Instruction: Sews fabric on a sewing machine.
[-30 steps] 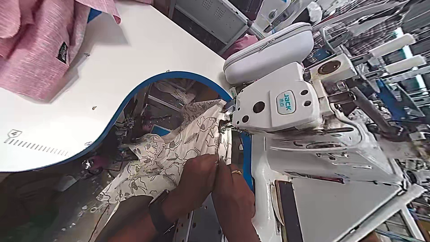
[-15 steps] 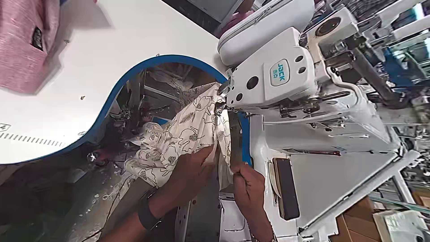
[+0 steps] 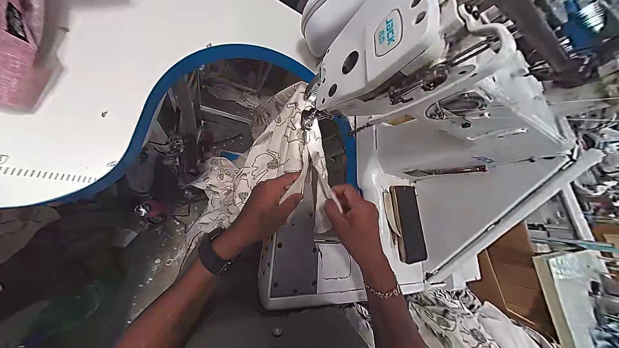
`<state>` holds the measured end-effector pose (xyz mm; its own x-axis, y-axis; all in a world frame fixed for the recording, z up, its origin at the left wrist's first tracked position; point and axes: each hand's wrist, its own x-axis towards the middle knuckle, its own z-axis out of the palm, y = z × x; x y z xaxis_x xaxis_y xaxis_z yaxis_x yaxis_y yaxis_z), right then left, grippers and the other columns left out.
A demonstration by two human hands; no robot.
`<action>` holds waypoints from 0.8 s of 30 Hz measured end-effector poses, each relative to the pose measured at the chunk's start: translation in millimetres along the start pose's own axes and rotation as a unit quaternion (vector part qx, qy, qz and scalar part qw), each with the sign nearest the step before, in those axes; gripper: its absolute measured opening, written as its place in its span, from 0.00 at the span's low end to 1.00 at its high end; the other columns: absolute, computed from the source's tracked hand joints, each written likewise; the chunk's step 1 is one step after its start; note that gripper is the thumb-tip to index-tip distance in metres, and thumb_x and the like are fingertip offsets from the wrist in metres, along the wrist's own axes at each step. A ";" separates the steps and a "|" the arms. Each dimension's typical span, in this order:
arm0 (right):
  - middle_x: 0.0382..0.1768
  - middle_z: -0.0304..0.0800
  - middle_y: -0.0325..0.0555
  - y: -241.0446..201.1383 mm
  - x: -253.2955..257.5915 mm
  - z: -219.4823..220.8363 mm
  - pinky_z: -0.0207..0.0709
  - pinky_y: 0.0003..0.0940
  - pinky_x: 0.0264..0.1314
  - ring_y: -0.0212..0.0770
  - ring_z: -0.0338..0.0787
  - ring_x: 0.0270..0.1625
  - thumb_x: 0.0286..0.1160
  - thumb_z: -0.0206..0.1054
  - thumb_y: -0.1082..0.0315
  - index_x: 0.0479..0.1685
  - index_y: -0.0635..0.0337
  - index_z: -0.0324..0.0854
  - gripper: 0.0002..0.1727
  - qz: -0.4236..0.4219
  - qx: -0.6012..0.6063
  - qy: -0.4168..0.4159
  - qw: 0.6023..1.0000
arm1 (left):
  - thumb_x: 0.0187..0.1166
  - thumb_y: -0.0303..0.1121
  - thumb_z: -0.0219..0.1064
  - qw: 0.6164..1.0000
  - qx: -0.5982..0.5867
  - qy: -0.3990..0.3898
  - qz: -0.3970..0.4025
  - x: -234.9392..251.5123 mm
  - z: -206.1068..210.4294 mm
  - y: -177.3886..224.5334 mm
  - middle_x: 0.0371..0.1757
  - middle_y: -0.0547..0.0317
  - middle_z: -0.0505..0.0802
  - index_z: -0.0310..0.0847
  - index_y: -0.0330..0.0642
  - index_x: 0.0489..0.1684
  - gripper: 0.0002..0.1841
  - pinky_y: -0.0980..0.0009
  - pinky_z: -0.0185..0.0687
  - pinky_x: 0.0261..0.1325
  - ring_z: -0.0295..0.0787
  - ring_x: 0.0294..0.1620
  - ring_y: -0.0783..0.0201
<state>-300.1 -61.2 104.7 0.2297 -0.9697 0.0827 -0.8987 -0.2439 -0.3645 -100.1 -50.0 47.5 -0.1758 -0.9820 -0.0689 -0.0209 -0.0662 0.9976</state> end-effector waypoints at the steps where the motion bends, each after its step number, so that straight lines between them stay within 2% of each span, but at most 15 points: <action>1: 0.26 0.87 0.58 -0.3 -7.2 -3.3 0.77 0.54 0.29 0.56 0.88 0.28 0.70 0.65 0.70 0.41 0.70 0.88 0.11 0.043 -0.079 -0.068 0.994 | 0.84 0.37 0.64 1.000 -0.003 0.000 -0.002 -0.1 -0.8 0.6 0.28 0.65 0.88 0.79 0.41 0.76 0.22 0.76 0.77 0.34 0.78 0.25 0.77; 2: 0.37 0.90 0.67 3.2 -12.7 -3.0 0.78 0.65 0.43 0.66 0.91 0.43 0.74 0.64 0.72 0.43 0.72 0.88 0.11 0.102 -0.105 -0.142 0.979 | 0.84 0.36 0.64 1.000 -0.008 -0.002 -0.006 0.0 -2.0 1.5 0.27 0.65 0.89 0.79 0.42 0.76 0.22 0.77 0.77 0.34 0.79 0.25 0.78; 3: 0.43 0.91 0.66 13.9 -18.3 -0.6 0.77 0.64 0.51 0.64 0.91 0.50 0.74 0.63 0.74 0.42 0.72 0.89 0.10 0.128 -0.085 -0.173 0.973 | 0.84 0.36 0.64 1.000 -0.010 -0.002 -0.008 0.1 -2.6 2.0 0.28 0.65 0.89 0.78 0.43 0.76 0.22 0.77 0.78 0.34 0.80 0.25 0.78; 5: 0.37 0.94 0.49 43.1 -32.9 2.4 0.80 0.40 0.53 0.40 0.91 0.48 0.60 0.64 0.80 0.27 0.66 0.91 0.09 0.040 0.132 -0.090 0.986 | 0.84 0.36 0.65 1.000 -0.012 -0.003 -0.015 -0.2 -2.6 4.1 0.30 0.64 0.90 0.79 0.44 0.76 0.22 0.75 0.78 0.35 0.80 0.26 0.77; 6: 0.37 0.94 0.37 47.1 -36.4 0.9 0.83 0.25 0.54 0.26 0.90 0.47 0.61 0.62 0.80 0.26 0.60 0.92 0.12 -0.005 0.285 -0.062 0.956 | 0.84 0.35 0.65 1.000 -0.013 -0.007 -0.013 0.1 -3.2 5.0 0.31 0.64 0.90 0.80 0.45 0.75 0.21 0.76 0.77 0.34 0.80 0.26 0.77; 7: 0.35 0.95 0.28 42.6 -34.8 -5.9 0.84 0.20 0.50 0.19 0.90 0.44 0.69 0.59 0.77 0.29 0.53 0.93 0.15 -0.034 0.402 -0.056 0.913 | 0.84 0.34 0.66 1.000 -0.016 -0.010 -0.008 1.4 -4.1 6.0 0.32 0.64 0.90 0.80 0.45 0.74 0.20 0.76 0.77 0.34 0.80 0.27 0.78; 8: 0.32 0.93 0.22 32.3 -31.3 -20.5 0.82 0.15 0.44 0.14 0.88 0.39 0.73 0.56 0.73 0.31 0.49 0.91 0.16 -0.061 0.428 -0.064 0.899 | 0.84 0.34 0.65 1.000 -0.017 -0.015 -0.003 2.0 -4.9 6.2 0.34 0.64 0.92 0.80 0.45 0.74 0.20 0.77 0.78 0.36 0.81 0.28 0.78; 10: 0.19 0.73 0.20 7.4 -21.1 -60.6 0.63 0.10 0.26 0.12 0.72 0.23 0.76 0.57 0.62 0.28 0.50 0.78 0.10 -0.126 0.220 -0.058 0.965 | 0.84 0.33 0.65 1.000 -0.012 -0.020 0.000 2.5 -6.7 5.7 0.32 0.64 0.91 0.79 0.44 0.76 0.21 0.77 0.78 0.34 0.80 0.26 0.78; 11: 0.14 0.72 0.29 -5.2 -18.7 -76.5 0.60 0.18 0.18 0.22 0.70 0.16 0.77 0.60 0.53 0.32 0.56 0.81 0.16 -0.159 0.032 -0.032 0.986 | 0.84 0.34 0.66 1.000 -0.011 -0.019 -0.005 1.9 -6.3 4.6 0.29 0.64 0.89 0.78 0.44 0.77 0.22 0.77 0.76 0.32 0.78 0.24 0.77; 12: 0.11 0.74 0.39 -16.0 -19.2 -81.6 0.60 0.31 0.13 0.36 0.74 0.11 0.77 0.59 0.52 0.36 0.61 0.85 0.19 -0.191 -0.127 0.005 0.973 | 0.84 0.34 0.66 1.000 -0.010 -0.014 -0.008 0.7 -5.0 3.3 0.26 0.65 0.87 0.78 0.43 0.77 0.22 0.77 0.74 0.30 0.76 0.22 0.77; 14: 0.14 0.80 0.52 -27.4 -25.6 -71.1 0.64 0.42 0.09 0.53 0.82 0.13 0.73 0.63 0.66 0.36 0.64 0.88 0.11 -0.211 -0.286 0.070 0.932 | 0.84 0.35 0.65 1.000 -0.003 -0.010 -0.005 -0.8 -3.9 1.8 0.24 0.66 0.84 0.77 0.41 0.77 0.23 0.77 0.72 0.30 0.72 0.21 0.77; 16: 0.19 0.84 0.52 -30.8 -30.3 -57.0 0.68 0.42 0.10 0.52 0.86 0.15 0.72 0.64 0.66 0.38 0.64 0.89 0.11 -0.197 -0.307 0.091 0.927 | 0.84 0.37 0.63 1.000 0.011 -0.006 0.013 -0.4 -2.0 0.6 0.25 0.66 0.84 0.77 0.38 0.78 0.24 0.75 0.72 0.33 0.72 0.22 0.76; 19: 0.09 0.75 0.43 -28.4 -32.8 -38.9 0.60 0.37 0.07 0.45 0.77 0.08 0.77 0.60 0.55 0.34 0.62 0.87 0.19 -0.182 -0.266 0.099 0.941 | 0.84 0.38 0.62 0.999 0.030 -0.011 0.023 -1.6 -1.5 2.8 0.25 0.64 0.84 0.76 0.37 0.79 0.25 0.72 0.73 0.33 0.71 0.22 0.73; 22: 0.08 0.75 0.43 -34.1 -35.5 -28.6 0.60 0.36 0.05 0.44 0.77 0.07 0.75 0.61 0.61 0.26 0.60 0.87 0.15 -0.179 -0.274 0.093 0.941 | 0.85 0.38 0.61 0.998 0.050 -0.024 0.023 -3.5 -3.8 6.4 0.27 0.61 0.87 0.75 0.38 0.80 0.26 0.70 0.76 0.35 0.75 0.24 0.71; 24: 0.10 0.77 0.43 -42.8 -40.4 -26.5 0.62 0.36 0.06 0.43 0.78 0.08 0.74 0.64 0.53 0.31 0.61 0.88 0.19 -0.162 -0.277 0.070 0.945 | 0.85 0.38 0.61 0.998 0.051 -0.029 0.020 -2.9 -4.4 7.5 0.26 0.62 0.86 0.74 0.38 0.81 0.26 0.71 0.73 0.34 0.73 0.23 0.72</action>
<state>-280.8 -11.9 141.6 0.5086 -0.8260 0.2430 -0.8567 -0.4574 0.2385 -95.4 -48.4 55.2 -0.2352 -0.9714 -0.0326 -0.1120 -0.0063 0.9937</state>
